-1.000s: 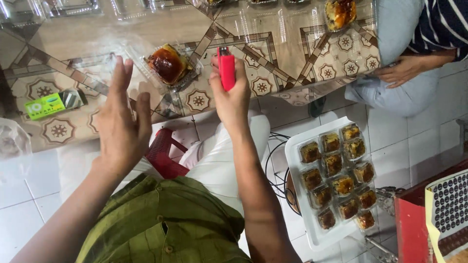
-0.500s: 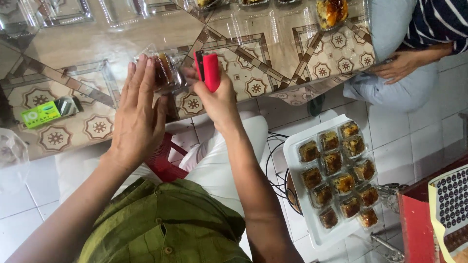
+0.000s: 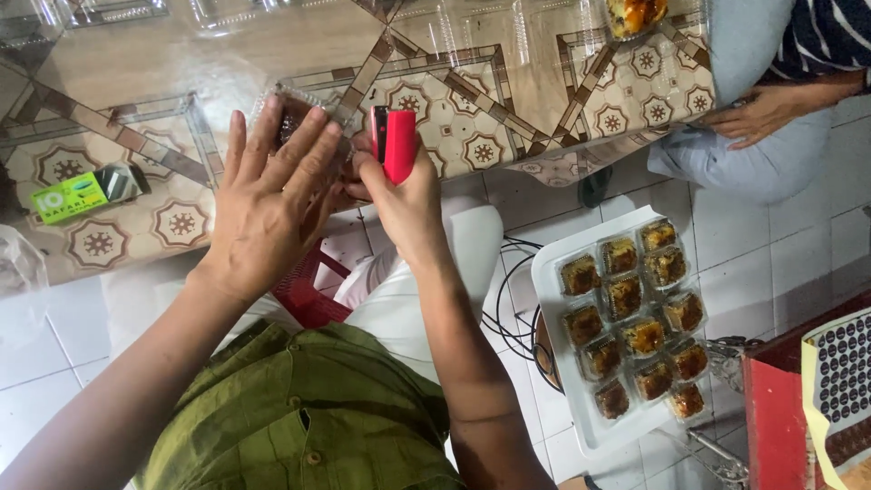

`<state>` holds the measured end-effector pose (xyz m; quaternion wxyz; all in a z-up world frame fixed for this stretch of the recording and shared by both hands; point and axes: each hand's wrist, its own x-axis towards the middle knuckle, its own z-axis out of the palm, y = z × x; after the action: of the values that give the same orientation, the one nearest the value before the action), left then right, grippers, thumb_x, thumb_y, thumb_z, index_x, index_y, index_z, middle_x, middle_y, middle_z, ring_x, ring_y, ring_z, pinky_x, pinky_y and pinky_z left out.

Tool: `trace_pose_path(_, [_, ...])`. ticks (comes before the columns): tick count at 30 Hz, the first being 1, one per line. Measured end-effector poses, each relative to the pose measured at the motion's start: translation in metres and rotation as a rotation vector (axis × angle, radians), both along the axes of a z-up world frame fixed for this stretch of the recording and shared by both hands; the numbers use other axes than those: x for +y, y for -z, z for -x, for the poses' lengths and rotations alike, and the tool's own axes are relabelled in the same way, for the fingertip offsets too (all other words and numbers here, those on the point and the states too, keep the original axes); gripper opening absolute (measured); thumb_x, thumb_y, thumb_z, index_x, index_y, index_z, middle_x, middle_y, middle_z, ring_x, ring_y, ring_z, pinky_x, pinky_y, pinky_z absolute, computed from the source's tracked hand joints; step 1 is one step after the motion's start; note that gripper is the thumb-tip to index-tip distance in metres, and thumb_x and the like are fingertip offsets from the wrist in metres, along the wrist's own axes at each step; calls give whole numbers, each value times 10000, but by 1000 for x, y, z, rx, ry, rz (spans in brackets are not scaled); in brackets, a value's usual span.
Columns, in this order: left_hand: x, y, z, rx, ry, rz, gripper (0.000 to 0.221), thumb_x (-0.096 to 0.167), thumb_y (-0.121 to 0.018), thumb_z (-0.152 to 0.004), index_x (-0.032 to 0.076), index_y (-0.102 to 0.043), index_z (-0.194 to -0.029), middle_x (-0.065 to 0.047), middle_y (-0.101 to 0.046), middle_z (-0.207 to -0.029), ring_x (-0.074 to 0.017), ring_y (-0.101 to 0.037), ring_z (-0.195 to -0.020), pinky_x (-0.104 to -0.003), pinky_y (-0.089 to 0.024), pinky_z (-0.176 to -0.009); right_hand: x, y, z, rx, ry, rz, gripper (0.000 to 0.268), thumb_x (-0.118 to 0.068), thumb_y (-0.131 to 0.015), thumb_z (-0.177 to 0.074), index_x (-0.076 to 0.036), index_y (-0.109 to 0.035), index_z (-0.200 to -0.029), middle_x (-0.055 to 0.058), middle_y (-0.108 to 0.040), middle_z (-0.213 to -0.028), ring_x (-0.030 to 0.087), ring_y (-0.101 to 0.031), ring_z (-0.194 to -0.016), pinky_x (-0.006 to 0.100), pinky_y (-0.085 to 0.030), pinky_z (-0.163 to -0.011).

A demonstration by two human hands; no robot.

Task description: The person is packaging small cakes into individual plastic clamshell containers and sealing them using a stapler.

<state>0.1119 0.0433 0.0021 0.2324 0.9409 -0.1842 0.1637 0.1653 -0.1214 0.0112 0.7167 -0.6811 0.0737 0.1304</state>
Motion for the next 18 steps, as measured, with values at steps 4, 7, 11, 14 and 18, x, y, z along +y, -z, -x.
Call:
trace_pose_path(4, [1,7,0,-34,13,-17,590,143,-748,-1090,19,-455,-1587,-216,-481,-1619,-500,-279,-1518,-736,-168,-1218,-7,-3,-10,-94,-29,247,304,-200,-662,-868,-85,-624,-1147,73,-755,-950,192,-798,-743,298,-682,-611])
trace_pose_path(7, [-1,14,1,-67,13,-48,590,157,-794,-1085,9,-497,-1573,-221,-439,-1624,-509,-254,-1508,-740,-191,-1210,-8,4,-19,-89,-52,241,308,-249,-690,-876,-98,-617,-1135,67,-731,-966,185,-785,-686,278,-667,-586])
trace_pose_path(11, [-6,14,3,-24,12,-49,606,192,-698,-1108,-41,-423,-1595,-230,-368,-1652,-545,-211,-1509,-740,-150,-1219,-5,7,-25,-80,-87,222,321,-227,-718,-871,-94,-635,-1150,74,-748,-960,189,-793,-722,303,-705,-604])
trace_pose_path(14, [-8,13,3,-24,12,-125,608,207,-723,-1102,-76,-487,-1586,-252,-385,-1649,-568,-228,-1486,-737,-143,-1193,-1,4,-30,-48,-79,207,373,-252,-725,-841,-84,-638,-1162,85,-739,-949,183,-760,-747,304,-684,-615])
trace_pose_path(18, [-10,15,1,-35,2,-151,577,204,-692,-1143,-36,-463,-1615,-194,-349,-1667,-557,-208,-1486,-750,-152,-1187,1,0,-37,4,-90,230,352,-234,-702,-838,-95,-638,-1155,85,-740,-1025,197,-765,-828,300,-698,-631])
